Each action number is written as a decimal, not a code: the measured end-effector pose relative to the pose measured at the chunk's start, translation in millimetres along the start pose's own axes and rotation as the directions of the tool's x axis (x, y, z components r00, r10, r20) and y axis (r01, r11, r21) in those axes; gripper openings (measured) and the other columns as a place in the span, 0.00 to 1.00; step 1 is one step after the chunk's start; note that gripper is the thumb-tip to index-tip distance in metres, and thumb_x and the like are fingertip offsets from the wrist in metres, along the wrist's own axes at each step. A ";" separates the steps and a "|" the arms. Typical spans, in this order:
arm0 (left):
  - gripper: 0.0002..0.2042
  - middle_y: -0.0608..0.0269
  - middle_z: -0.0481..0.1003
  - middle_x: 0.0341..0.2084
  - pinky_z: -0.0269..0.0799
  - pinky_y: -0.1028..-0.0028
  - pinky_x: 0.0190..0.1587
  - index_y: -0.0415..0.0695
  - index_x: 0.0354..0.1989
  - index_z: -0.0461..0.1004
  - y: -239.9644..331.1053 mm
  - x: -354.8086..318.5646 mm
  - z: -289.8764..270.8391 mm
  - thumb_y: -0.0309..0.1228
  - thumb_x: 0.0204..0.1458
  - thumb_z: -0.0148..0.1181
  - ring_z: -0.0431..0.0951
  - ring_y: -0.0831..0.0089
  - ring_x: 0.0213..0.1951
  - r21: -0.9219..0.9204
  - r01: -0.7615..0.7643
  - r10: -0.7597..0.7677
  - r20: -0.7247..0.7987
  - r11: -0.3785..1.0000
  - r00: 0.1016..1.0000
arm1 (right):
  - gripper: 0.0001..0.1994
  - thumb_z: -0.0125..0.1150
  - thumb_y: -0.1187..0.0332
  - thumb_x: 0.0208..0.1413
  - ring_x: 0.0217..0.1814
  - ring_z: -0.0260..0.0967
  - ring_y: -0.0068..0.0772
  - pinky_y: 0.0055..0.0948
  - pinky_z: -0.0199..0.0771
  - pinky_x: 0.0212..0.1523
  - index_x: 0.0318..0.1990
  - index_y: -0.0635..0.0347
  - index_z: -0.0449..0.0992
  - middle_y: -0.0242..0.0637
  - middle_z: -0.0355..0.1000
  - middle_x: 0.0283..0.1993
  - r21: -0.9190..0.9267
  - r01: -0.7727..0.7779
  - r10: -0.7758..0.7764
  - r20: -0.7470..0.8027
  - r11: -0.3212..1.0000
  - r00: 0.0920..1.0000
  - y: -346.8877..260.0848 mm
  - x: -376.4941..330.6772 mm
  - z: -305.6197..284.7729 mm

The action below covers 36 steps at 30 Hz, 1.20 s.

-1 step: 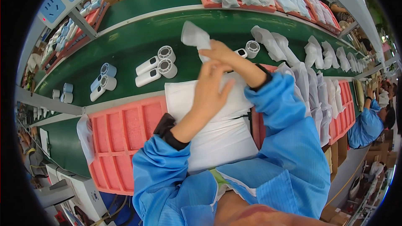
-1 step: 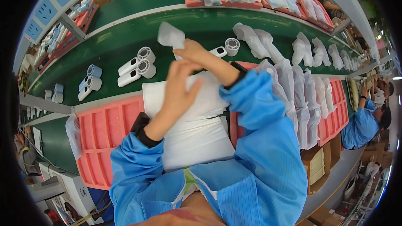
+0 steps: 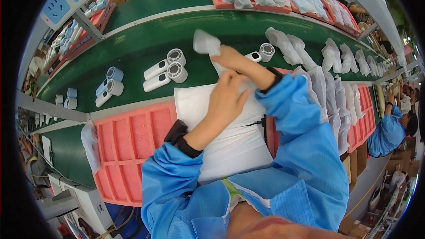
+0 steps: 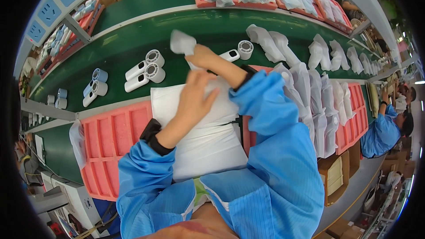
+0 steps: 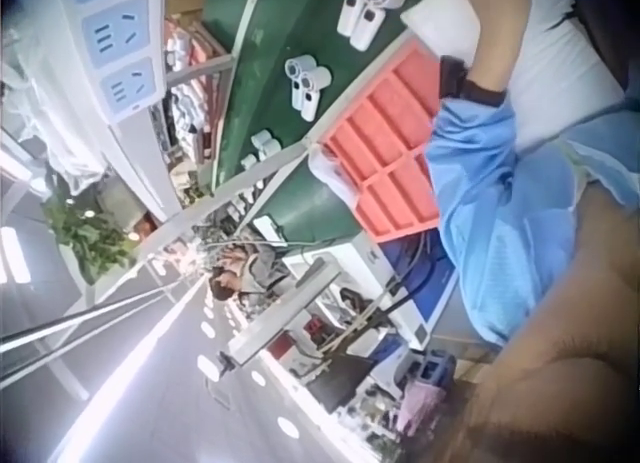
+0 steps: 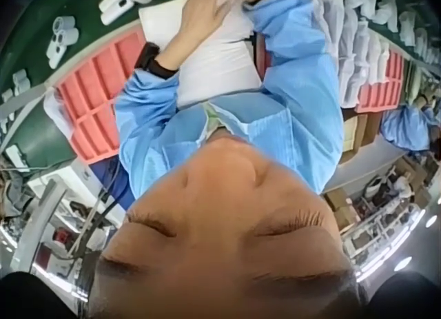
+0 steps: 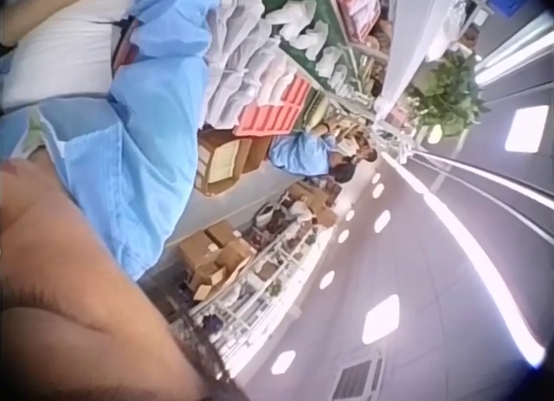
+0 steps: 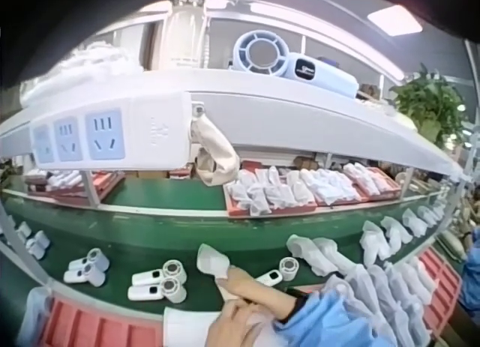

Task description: The person packages handheld fans by hand, picking up a fan from the conveyor belt, wrapping it in a white foam sheet, and placing the wrapped fan into a pink tray.

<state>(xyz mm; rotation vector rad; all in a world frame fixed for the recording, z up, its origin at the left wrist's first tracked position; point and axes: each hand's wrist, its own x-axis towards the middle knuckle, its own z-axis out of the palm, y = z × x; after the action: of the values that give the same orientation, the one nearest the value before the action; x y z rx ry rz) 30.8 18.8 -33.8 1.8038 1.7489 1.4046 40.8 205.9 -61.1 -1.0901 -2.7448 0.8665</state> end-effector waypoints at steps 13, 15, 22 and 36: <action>0.16 0.58 0.68 0.33 0.70 0.66 0.38 0.42 0.34 0.72 -30.3 -15.0 33.9 0.34 0.40 0.70 0.72 0.61 0.38 0.364 -0.202 0.183 0.085 0.909 0.979 | 0.27 0.68 0.57 0.42 0.53 0.69 0.54 0.42 0.69 0.55 0.51 0.59 0.74 0.51 0.72 0.47 -0.514 -0.156 -0.026 -0.329 0.843 0.944 57.6 -48.6 -75.3; 0.15 0.58 0.68 0.32 0.70 0.67 0.38 0.42 0.32 0.72 -29.0 -15.0 34.3 0.34 0.40 0.69 0.72 0.62 0.38 0.395 -0.194 0.170 0.095 0.898 0.981 | 0.28 0.69 0.58 0.40 0.53 0.69 0.54 0.42 0.70 0.54 0.51 0.59 0.74 0.50 0.72 0.47 -0.478 -0.222 0.080 -0.300 0.850 0.951 94.2 -53.0 -73.3; 0.12 0.59 0.68 0.30 0.69 0.67 0.37 0.43 0.32 0.72 -18.6 -11.4 33.8 0.33 0.42 0.67 0.72 0.64 0.36 0.367 -0.182 0.163 0.082 0.912 0.983 | 0.33 0.74 0.59 0.33 0.50 0.73 0.51 0.40 0.73 0.51 0.51 0.60 0.74 0.50 0.74 0.46 -0.187 -0.280 0.203 -0.350 0.942 0.915 135.8 -54.5 -66.7; 0.03 0.59 0.68 0.28 0.67 0.66 0.35 0.43 0.30 0.72 -27.5 -13.6 34.9 0.25 0.47 0.57 0.72 0.63 0.34 0.384 -0.192 0.173 0.083 0.903 0.981 | 0.38 0.76 0.57 0.36 0.41 0.75 0.37 0.30 0.75 0.44 0.56 0.67 0.69 0.48 0.74 0.44 0.273 0.051 0.093 -0.489 0.961 0.867 75.3 -73.0 -41.2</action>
<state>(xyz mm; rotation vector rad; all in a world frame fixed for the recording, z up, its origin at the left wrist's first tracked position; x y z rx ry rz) 42.8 28.2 -77.7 2.2360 1.9898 1.1174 152.1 222.7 -55.6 -1.1010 -2.1186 0.8018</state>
